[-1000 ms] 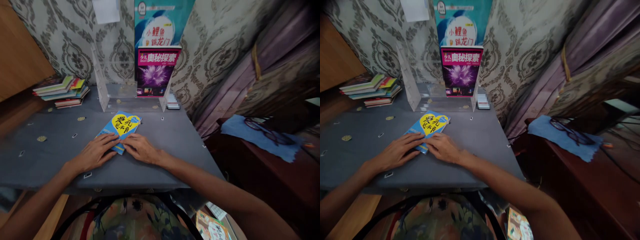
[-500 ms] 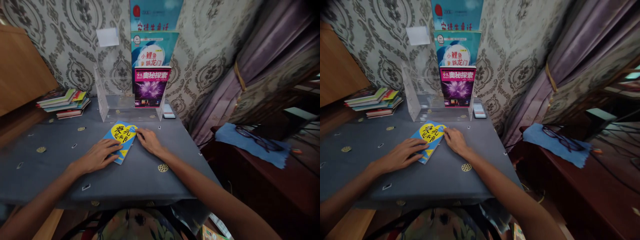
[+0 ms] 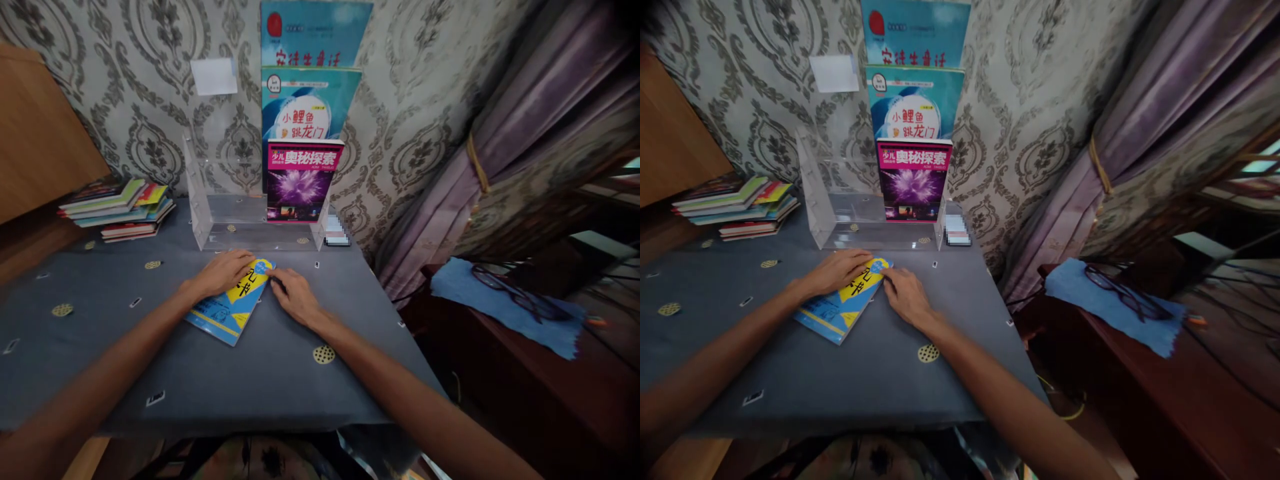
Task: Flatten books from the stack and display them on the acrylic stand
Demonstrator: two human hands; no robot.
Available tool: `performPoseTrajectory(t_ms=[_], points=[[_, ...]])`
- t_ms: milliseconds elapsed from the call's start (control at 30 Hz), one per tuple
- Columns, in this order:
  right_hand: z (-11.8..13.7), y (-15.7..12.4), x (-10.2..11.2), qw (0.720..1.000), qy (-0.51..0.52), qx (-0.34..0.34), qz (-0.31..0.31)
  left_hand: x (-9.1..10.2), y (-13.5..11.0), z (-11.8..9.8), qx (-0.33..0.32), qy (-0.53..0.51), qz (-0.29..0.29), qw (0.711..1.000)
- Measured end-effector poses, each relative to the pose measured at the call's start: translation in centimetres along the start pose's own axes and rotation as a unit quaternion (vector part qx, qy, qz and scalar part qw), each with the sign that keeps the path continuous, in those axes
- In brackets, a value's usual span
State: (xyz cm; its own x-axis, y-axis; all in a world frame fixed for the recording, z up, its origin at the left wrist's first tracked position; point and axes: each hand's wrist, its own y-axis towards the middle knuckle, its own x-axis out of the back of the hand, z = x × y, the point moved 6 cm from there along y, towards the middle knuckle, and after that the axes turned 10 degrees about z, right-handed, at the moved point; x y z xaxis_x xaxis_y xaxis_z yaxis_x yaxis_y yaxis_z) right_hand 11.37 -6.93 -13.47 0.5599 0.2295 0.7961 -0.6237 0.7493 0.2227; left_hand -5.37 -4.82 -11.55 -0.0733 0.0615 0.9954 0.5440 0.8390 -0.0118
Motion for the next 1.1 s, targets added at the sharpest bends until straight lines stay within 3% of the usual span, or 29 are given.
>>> performPoseTrajectory(t_ms=[267,400,700,933,1100], points=[[-1.1,0.2,0.1,0.998,0.062,-0.012,-0.011,-1.0,2.0,-2.1,-0.078,0.000,0.009,0.997],[-0.8,0.1,0.1,0.999,0.049,-0.006,-0.003,-1.1,1.9,-1.6,-0.069,-0.009,0.014,0.997],[-0.8,0.0,-0.1,0.999,0.035,-0.007,0.005,-0.6,-1.8,4.8,0.043,-0.039,-0.033,0.998],[0.0,-0.2,0.1,1.000,-0.003,-0.002,0.003,-1.4,-5.1,4.0,0.048,-0.065,-0.049,0.996],[4.4,-2.0,-1.3,0.994,-0.033,0.095,0.035,-1.3,-7.0,3.0,0.062,-0.080,-0.069,0.992]])
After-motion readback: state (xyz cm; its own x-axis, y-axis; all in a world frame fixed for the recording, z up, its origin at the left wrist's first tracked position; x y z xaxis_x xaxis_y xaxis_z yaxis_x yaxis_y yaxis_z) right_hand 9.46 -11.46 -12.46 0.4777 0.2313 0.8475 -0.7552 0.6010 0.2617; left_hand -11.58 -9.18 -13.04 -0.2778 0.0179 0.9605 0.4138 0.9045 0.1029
